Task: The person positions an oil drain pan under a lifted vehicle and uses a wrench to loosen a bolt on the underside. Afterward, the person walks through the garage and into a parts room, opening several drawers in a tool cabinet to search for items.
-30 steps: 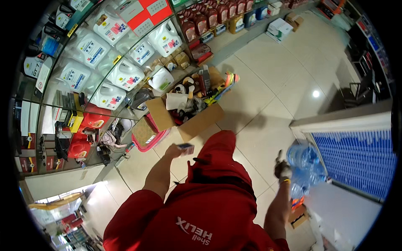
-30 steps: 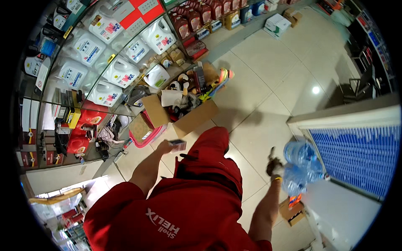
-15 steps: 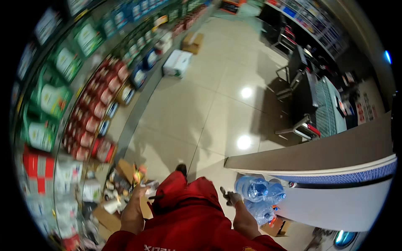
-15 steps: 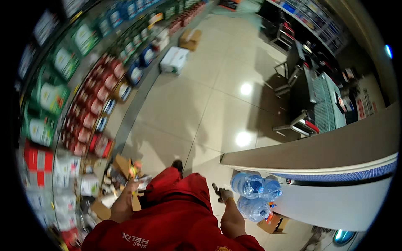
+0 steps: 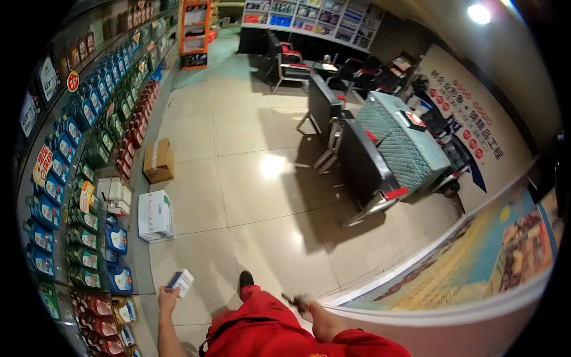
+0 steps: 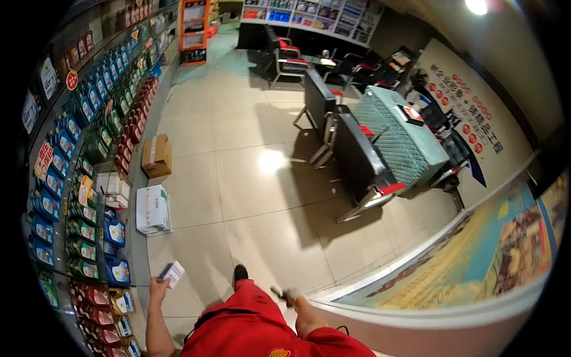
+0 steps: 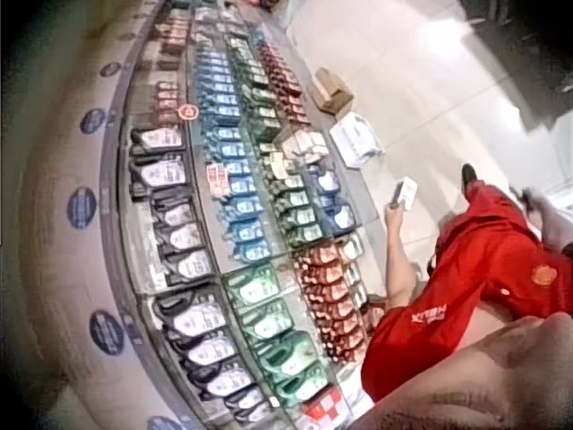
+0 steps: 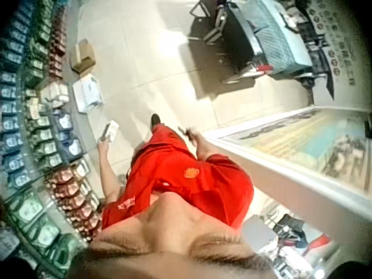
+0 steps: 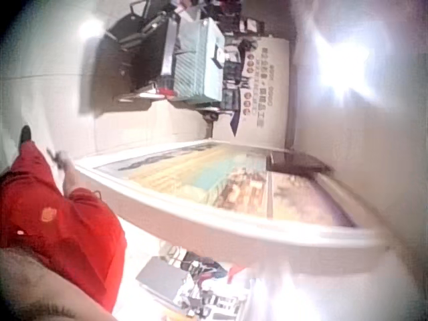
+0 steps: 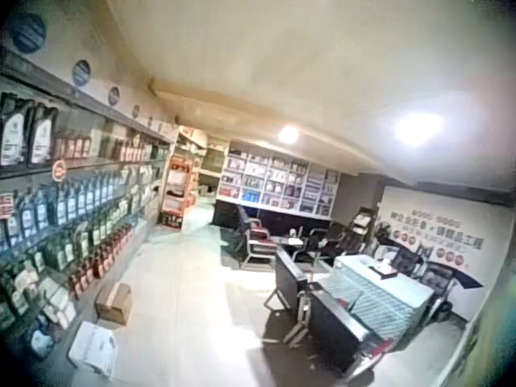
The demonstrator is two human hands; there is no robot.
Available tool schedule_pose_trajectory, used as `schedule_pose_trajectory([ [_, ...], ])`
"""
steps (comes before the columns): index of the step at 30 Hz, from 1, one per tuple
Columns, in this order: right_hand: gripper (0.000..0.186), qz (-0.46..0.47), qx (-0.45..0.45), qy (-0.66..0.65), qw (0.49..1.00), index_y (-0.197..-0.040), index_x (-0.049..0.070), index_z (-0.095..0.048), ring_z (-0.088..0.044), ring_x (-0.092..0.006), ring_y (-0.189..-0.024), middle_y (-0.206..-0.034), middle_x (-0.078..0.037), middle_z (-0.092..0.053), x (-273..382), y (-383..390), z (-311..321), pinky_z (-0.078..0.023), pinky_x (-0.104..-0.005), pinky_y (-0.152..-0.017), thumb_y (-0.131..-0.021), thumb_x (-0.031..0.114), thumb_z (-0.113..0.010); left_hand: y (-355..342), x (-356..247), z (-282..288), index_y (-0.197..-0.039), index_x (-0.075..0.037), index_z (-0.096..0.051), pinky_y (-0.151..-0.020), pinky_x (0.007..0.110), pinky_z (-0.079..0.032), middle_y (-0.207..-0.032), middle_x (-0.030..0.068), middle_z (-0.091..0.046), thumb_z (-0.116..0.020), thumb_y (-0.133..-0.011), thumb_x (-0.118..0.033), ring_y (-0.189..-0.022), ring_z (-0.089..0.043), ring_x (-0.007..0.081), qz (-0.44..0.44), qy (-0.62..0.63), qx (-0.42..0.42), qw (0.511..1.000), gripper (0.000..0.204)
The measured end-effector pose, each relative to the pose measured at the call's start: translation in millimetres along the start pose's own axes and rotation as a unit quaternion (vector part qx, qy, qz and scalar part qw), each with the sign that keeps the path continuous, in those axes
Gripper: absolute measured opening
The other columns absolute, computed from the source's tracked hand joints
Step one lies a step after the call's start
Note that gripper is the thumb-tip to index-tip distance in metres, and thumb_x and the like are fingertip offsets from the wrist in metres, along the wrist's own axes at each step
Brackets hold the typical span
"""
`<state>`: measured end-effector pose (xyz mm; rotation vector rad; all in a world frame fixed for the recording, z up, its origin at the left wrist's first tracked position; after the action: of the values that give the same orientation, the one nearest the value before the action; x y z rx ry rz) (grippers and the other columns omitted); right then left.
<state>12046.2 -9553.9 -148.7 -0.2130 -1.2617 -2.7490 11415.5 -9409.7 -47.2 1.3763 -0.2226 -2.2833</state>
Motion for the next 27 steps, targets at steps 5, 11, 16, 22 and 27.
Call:
schedule_pose_trajectory([
  [5, 0.021, 0.035, -0.141, -0.247, 0.958, -0.106, 0.014, -0.066, -0.061, -0.0247, -0.075, -0.088, -0.008, -0.063, -30, -191, 284, -0.048, -0.0395, -0.063, -0.089, 0.024, -0.06, -34, 4, -38, -0.095, 0.01, -0.077, -0.071, 0.046, -0.059, -0.088, 0.0199, -0.078, -0.091, -0.074, -0.056, -0.082, -0.076, 0.0316, 0.257, -0.118, 0.074, 0.956, 0.071],
  [11, 0.028, 0.01, -0.134, -0.699, 0.702, -0.098, 0.005, -0.065, -0.054, -0.0149, -0.049, -0.073, -0.007, -0.064, 53, -310, 582, -0.039, -0.0294, -0.042, -0.107, 0.03, -0.058, -79, 52, -84, -0.091, 0.009, -0.077, -0.072, 0.044, -0.057, -0.087, 0.0175, -0.076, -0.09, -0.078, -0.047, -0.081, -0.072, 0.0277, 0.399, -0.02, 0.085, 0.913, 0.059],
  [16, 0.032, -0.106, -0.099, -0.69, 0.709, -0.084, 0.009, -0.064, -0.05, -0.0147, -0.049, -0.069, -0.003, -0.06, 17, -440, 630, -0.038, -0.0335, -0.045, -0.104, 0.034, -0.062, -292, -17, -114, -0.101, 0.007, -0.075, -0.078, 0.043, -0.057, -0.098, 0.0201, -0.074, -0.085, -0.085, -0.041, -0.087, -0.072, 0.0294, 0.279, 0.133, 0.102, 0.946, 0.052],
  [22, 0.026, -0.238, -0.042, -0.722, 0.649, -0.09, 0.005, -0.064, -0.05, -0.0208, -0.047, -0.072, -0.008, -0.063, -57, -506, 650, -0.038, -0.0383, -0.044, -0.104, 0.027, -0.057, -709, -363, -107, -0.118, 0.009, -0.07, -0.09, 0.048, -0.06, -0.117, 0.0287, -0.076, -0.087, -0.077, -0.059, -0.107, -0.076, 0.04, 0.145, -0.215, 0.122, 0.958, 0.081],
  [27, 0.029, -0.186, 0.011, -0.697, 0.693, -0.096, 0.004, -0.062, -0.052, -0.0236, -0.05, -0.075, -0.012, -0.064, -78, -600, 699, -0.04, -0.039, -0.045, -0.109, 0.029, -0.054, -949, -579, -103, -0.128, 0.006, -0.062, -0.099, 0.044, -0.055, -0.123, 0.0265, -0.073, -0.086, -0.082, -0.05, -0.117, -0.072, 0.0359, 0.048, -0.131, -0.006, 0.99, 0.077],
])
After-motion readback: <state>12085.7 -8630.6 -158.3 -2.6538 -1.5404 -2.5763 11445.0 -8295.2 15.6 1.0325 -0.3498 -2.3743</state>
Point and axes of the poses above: each hand's wrist, its own y-axis away from the middle knuckle, its own z-axis out of the back of the hand, x = y × z, the point moved 3 cm from there along -y, towards the middle knuckle
